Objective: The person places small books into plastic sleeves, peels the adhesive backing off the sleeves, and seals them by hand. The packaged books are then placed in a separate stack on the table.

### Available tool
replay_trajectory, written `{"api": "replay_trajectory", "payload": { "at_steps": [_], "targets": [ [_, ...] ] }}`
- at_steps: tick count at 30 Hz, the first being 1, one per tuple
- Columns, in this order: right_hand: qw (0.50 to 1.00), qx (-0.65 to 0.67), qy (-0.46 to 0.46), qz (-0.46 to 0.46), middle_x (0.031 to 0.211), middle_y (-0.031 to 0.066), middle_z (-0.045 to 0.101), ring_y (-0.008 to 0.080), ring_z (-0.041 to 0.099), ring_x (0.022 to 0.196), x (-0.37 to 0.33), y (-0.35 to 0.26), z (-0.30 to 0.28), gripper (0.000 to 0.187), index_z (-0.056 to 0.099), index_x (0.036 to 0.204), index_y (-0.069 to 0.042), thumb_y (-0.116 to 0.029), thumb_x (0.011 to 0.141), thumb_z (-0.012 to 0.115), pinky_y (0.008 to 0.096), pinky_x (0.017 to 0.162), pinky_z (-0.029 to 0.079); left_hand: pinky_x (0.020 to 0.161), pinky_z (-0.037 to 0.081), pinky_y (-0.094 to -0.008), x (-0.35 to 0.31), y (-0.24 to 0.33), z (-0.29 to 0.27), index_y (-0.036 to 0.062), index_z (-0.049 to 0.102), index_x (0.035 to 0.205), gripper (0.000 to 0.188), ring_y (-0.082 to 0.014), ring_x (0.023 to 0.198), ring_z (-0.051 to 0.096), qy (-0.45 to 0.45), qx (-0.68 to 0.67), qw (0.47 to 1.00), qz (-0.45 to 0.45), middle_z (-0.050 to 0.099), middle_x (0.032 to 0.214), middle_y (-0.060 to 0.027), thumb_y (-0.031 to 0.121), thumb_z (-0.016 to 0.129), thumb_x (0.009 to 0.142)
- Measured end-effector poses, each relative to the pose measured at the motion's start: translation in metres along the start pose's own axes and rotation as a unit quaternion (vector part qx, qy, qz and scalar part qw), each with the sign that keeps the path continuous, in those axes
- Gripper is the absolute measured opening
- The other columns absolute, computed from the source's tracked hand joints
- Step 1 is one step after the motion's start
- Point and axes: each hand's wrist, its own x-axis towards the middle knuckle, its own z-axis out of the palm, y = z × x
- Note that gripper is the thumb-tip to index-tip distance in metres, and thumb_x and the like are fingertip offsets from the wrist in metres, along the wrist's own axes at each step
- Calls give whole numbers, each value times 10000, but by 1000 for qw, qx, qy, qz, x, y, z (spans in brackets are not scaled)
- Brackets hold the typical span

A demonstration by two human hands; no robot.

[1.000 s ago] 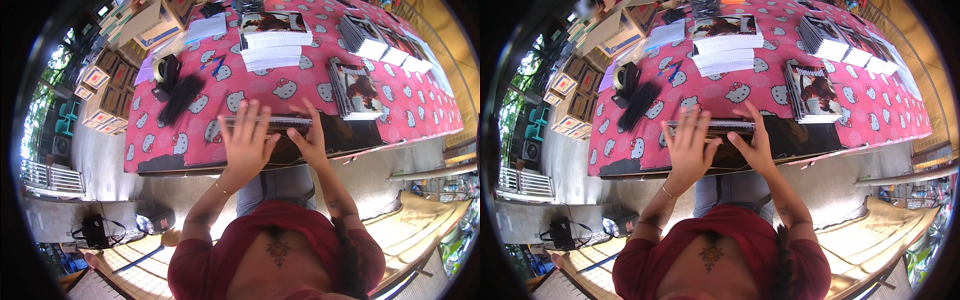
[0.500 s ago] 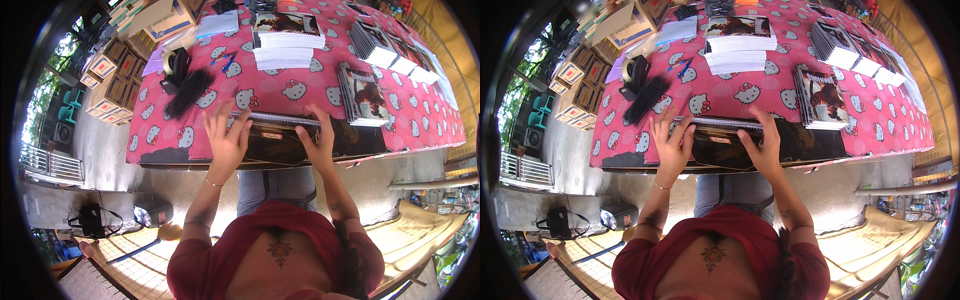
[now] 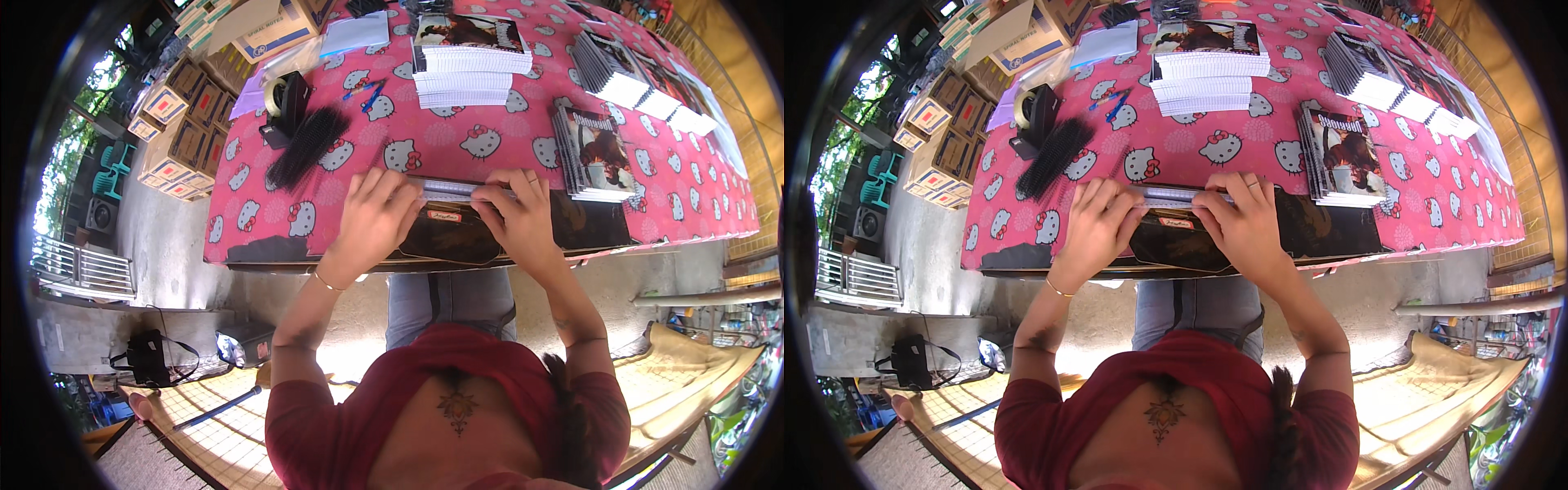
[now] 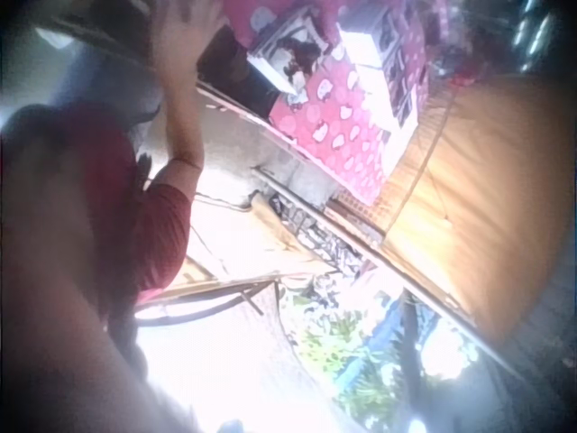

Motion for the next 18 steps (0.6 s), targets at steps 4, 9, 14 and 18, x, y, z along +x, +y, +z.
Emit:
{"api": "replay_trajectory", "payload": {
  "at_steps": [4, 9, 14, 18],
  "targets": [
    [1000, -20, -11, -17, 1055, -16, 575, 206, 564, 949, 6, 3, -4, 155, 688, 897, -125, -175, 798, 797, 403, 850, 396, 771, 482, -402, 7, -7, -5, 59, 678, 899, 129, -292, 828, 637, -56, 19, 998, 18, 669, 884, -81, 175, 730, 877],
    [999, -37, -20, -27, 1074, -14, 575, 207, 575, 968, 8, 6, 1, 131, 686, 875, -115, -187, 816, 778, 415, 898, 404, 716, 532, -418, 16, -6, -10, 53, 689, 902, 163, -304, 758, 669, -91, 1, 996, 14, 675, 821, -91, 213, 720, 902],
    [997, -42, -54, -39, 1104, -14, 596, 214, 591, 1008, 12, 4, -6, 131, 693, 865, -103, -205, 826, 767, 427, 945, 411, 621, 534, -425, 20, -9, -14, 60, 697, 901, 172, -318, 703, 671, -101, -10, 995, -4, 672, 780, -102, 230, 719, 910],
    [997, -30, -71, -31, 1102, -17, 612, 216, 601, 1018, 11, 11, -6, 149, 711, 877, -100, -224, 824, 774, 431, 964, 416, 597, 530, -430, 19, -11, -14, 62, 697, 898, 171, -327, 690, 672, -106, -21, 994, 7, 679, 783, -111, 231, 719, 913]
  ]
}}
